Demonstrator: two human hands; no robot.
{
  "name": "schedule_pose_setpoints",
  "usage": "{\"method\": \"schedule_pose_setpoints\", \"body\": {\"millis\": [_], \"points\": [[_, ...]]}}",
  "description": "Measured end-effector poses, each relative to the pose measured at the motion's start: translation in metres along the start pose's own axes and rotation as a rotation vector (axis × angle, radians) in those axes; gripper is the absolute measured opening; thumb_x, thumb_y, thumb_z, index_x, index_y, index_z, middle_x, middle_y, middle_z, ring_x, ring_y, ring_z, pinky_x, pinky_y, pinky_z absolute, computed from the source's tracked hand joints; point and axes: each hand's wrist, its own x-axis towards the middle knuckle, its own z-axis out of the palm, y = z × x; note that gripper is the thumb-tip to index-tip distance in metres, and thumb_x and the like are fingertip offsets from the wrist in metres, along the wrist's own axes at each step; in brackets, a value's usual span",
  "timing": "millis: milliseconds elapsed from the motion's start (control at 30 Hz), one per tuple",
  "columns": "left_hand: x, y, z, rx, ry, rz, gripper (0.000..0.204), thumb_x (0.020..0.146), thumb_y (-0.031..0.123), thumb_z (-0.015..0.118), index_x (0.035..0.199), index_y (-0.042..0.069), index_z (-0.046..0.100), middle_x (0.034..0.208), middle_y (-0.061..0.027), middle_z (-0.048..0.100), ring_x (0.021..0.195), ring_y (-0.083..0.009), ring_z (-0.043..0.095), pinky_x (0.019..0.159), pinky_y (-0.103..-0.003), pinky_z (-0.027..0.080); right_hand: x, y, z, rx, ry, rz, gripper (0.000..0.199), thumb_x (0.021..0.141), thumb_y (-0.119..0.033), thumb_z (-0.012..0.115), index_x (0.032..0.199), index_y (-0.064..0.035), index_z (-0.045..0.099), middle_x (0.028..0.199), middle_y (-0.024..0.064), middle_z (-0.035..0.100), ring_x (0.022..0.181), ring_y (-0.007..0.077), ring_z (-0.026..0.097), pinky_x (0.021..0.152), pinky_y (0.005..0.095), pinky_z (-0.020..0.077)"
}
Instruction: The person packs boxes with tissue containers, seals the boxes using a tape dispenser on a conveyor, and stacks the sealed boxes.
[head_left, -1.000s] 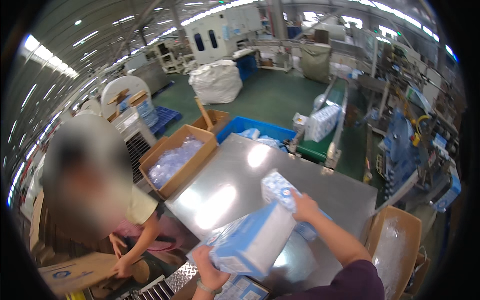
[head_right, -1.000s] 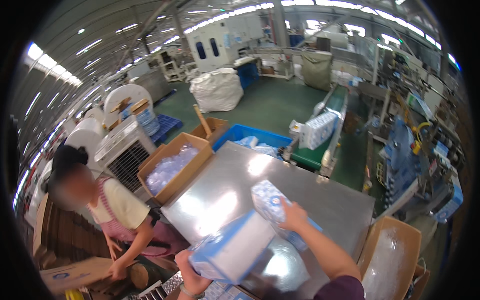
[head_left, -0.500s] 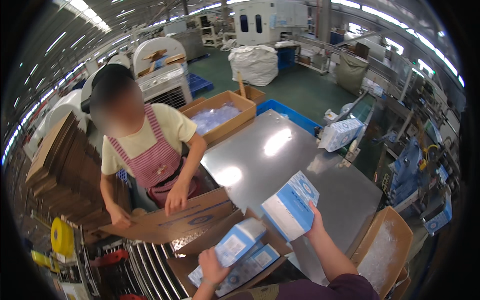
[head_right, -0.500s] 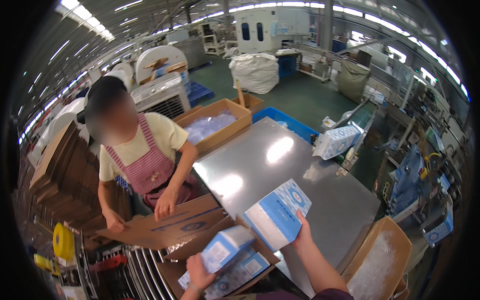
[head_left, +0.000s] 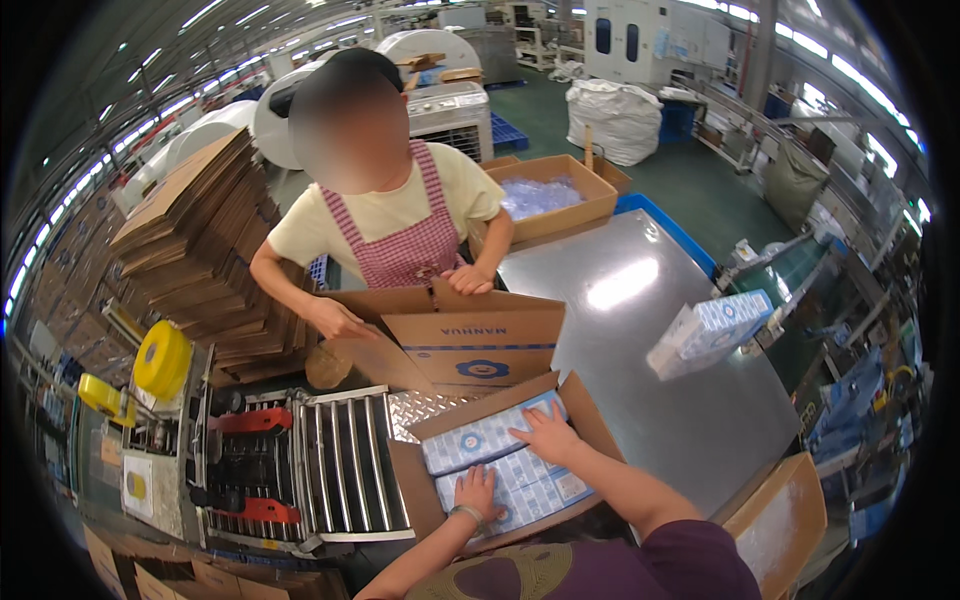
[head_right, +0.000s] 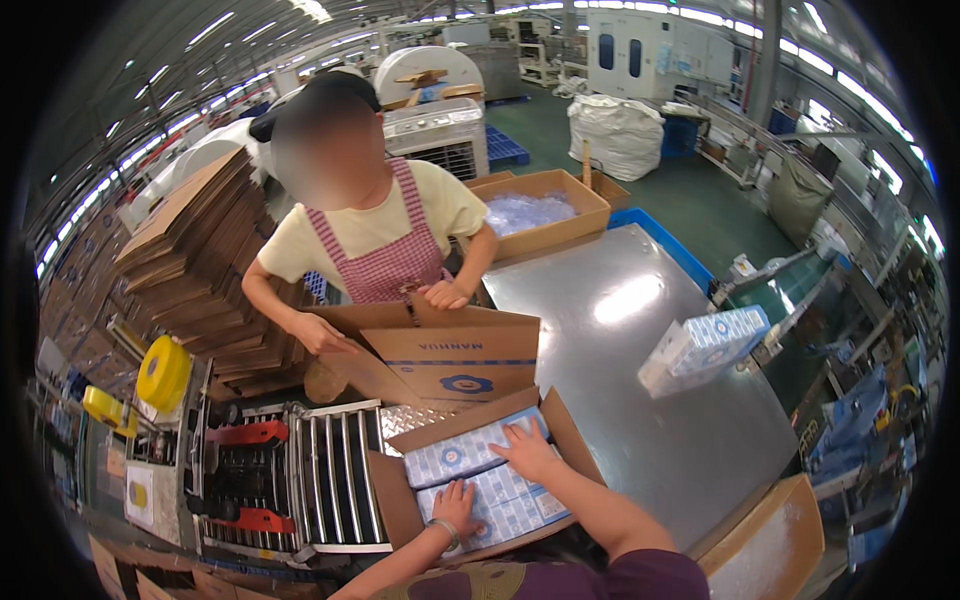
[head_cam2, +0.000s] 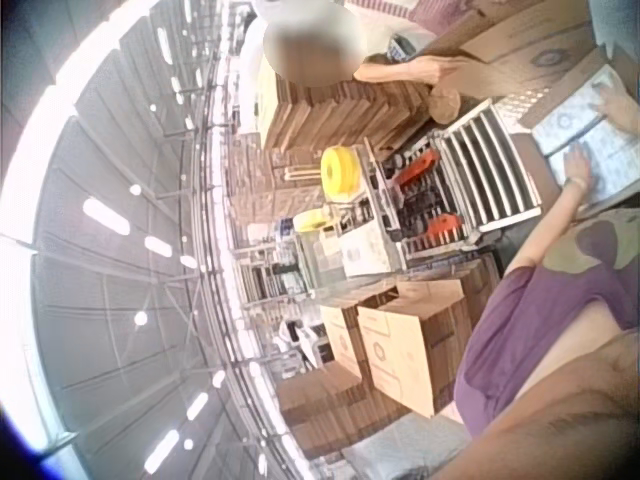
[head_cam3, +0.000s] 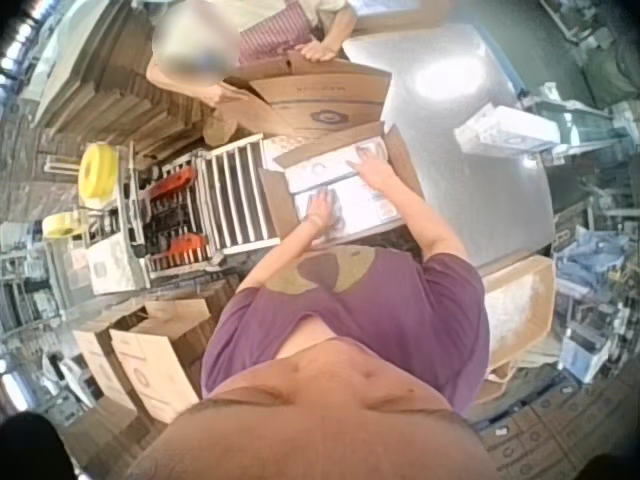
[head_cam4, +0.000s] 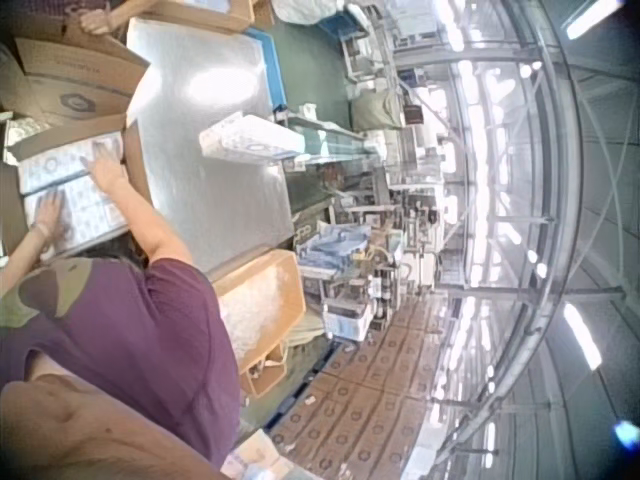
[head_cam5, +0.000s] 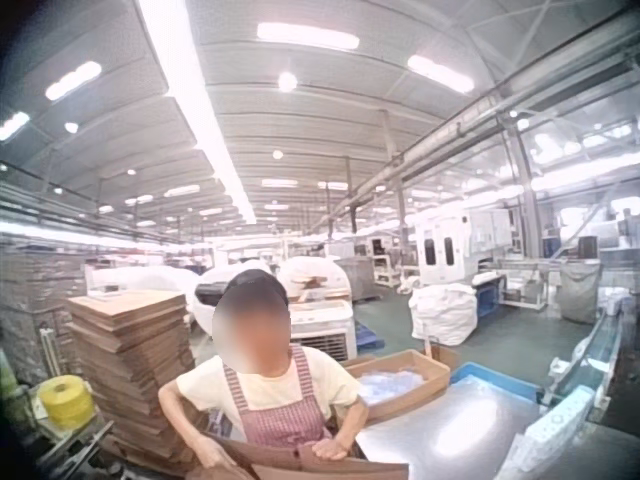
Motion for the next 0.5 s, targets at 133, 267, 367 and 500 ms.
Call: {"method": "schedule_pose_setpoints", "body": {"millis": [133, 267, 367, 500], "points": [[-0.010, -0.014, -0.013, 0.022, 0.241, -0.040, 0.087, 0.084, 0.047, 0.075, 0.152, 0.006, 0.040, 0.160, -0.0209, 0.036, 0.151, -0.0344, 0.031, 0.123, -0.054, 0.024, 0.011, -0.001, 0.019, 0.363, -0.144, 0.070, 0.058, 0.092, -0.031, 0.068, 0.147, -0.0214, 0.053, 0.147, 0.0192, 0.052, 0.140, 0.0349, 0.045, 0.116, 0.0634, 0.0284], [-0.023, -0.062, -0.001, 0.076, -0.005, -0.224, 0.087, 0.091, 0.054, 0.063, 0.156, 0.003, 0.035, 0.166, -0.0219, 0.026, 0.155, -0.0329, 0.024, 0.125, -0.049, 0.021, -0.014, 0.017, -0.062, 0.413, 0.123, 0.053, 0.055, 0.089, -0.027, 0.071, 0.139, -0.0084, 0.058, 0.139, 0.0174, 0.058, 0.136, 0.0345, 0.048, 0.116, 0.0541, 0.0329], [-0.023, -0.062, -0.036, -0.145, 0.085, -0.195, 0.075, 0.092, 0.045, 0.066, 0.148, 0.000, 0.045, 0.160, -0.0239, 0.037, 0.150, -0.0352, 0.033, 0.125, -0.049, 0.023, -0.054, 0.039, -0.074, 0.560, 0.478, 0.417, 0.049, 0.083, -0.013, 0.075, 0.130, -0.0068, 0.064, 0.131, 0.0225, 0.062, 0.125, 0.0411, 0.055, 0.103, 0.0494, 0.0449], [-0.086, -0.045, -0.089, -0.245, 0.735, -0.367, 0.061, 0.084, 0.025, 0.075, 0.134, -0.002, 0.053, 0.138, -0.0255, 0.056, 0.135, -0.0434, 0.046, 0.114, -0.053, 0.035, -0.115, 0.060, -0.037, 0.841, -0.030, 0.734, 0.041, 0.088, -0.016, 0.068, 0.126, -0.0023, 0.063, 0.105, 0.0263, 0.071, 0.101, 0.0456, 0.067, 0.090, 0.0510, 0.0527]]}}
